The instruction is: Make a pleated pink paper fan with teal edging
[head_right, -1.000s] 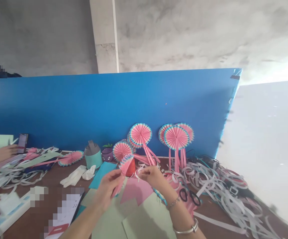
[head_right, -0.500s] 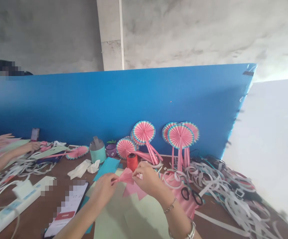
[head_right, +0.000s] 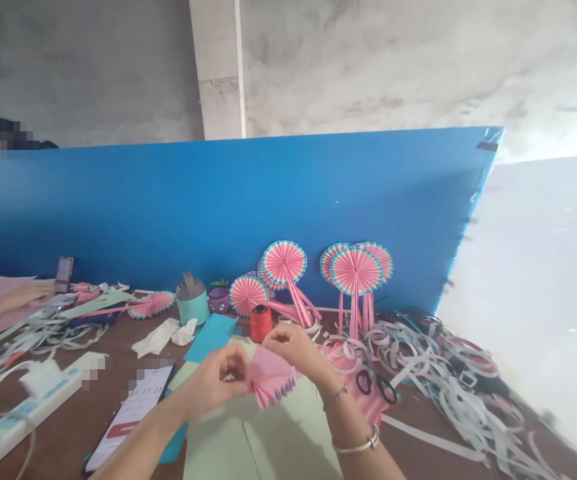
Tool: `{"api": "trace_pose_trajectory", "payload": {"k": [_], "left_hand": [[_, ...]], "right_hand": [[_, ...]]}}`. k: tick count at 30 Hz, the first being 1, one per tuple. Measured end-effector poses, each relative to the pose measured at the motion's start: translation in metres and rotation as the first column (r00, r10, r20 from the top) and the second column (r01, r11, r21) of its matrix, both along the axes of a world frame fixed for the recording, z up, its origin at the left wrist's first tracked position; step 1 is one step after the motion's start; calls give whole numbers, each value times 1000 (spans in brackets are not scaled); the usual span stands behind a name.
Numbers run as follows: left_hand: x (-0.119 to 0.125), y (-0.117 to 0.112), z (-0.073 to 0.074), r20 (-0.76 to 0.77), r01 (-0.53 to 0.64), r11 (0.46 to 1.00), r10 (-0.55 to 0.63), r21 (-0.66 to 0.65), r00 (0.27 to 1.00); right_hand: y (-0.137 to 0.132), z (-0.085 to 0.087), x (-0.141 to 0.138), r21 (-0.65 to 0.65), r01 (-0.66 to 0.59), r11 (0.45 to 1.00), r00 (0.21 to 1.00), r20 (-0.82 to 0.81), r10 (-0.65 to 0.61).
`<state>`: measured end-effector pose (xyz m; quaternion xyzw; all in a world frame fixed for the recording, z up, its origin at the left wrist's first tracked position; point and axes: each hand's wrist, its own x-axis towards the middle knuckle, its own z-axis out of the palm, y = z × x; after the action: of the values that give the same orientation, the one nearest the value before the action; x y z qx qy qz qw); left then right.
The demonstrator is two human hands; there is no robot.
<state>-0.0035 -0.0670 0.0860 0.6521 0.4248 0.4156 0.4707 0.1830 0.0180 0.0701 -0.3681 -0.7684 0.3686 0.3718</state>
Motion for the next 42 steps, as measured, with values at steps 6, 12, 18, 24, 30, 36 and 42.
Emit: {"api": "trace_pose_trajectory", "payload": {"k": [6,12,18,24,30,36,42], "left_hand": [[10,28,-11,410,-245,960,280,-137,868],[7,57,-48,278,-543,839,530,-31,802],[0,56,-66,105,-578,803,569,143,816],[0,48,-64,-123,-513,766,594,387,795],[1,41,-61,-491,-159,823,467,545,736],[-3,29,-42,-540,48,733,453,678,709],[-8,24,-32,-525,-47,692,588,720,615]], "right_hand": [[-4,1,1,-98,-87,991,992,82,95],[-18,14,-3,78,-9,997,949,316,-16],[-28,21,-8,267,50,962,918,367,-150],[-21,11,-11,437,63,897,924,315,-218],[-17,5,-13,410,15,912,931,327,-162],[1,-3,-4,258,29,966,972,216,-87],[11,-14,1,283,61,957,961,243,-133]]}}
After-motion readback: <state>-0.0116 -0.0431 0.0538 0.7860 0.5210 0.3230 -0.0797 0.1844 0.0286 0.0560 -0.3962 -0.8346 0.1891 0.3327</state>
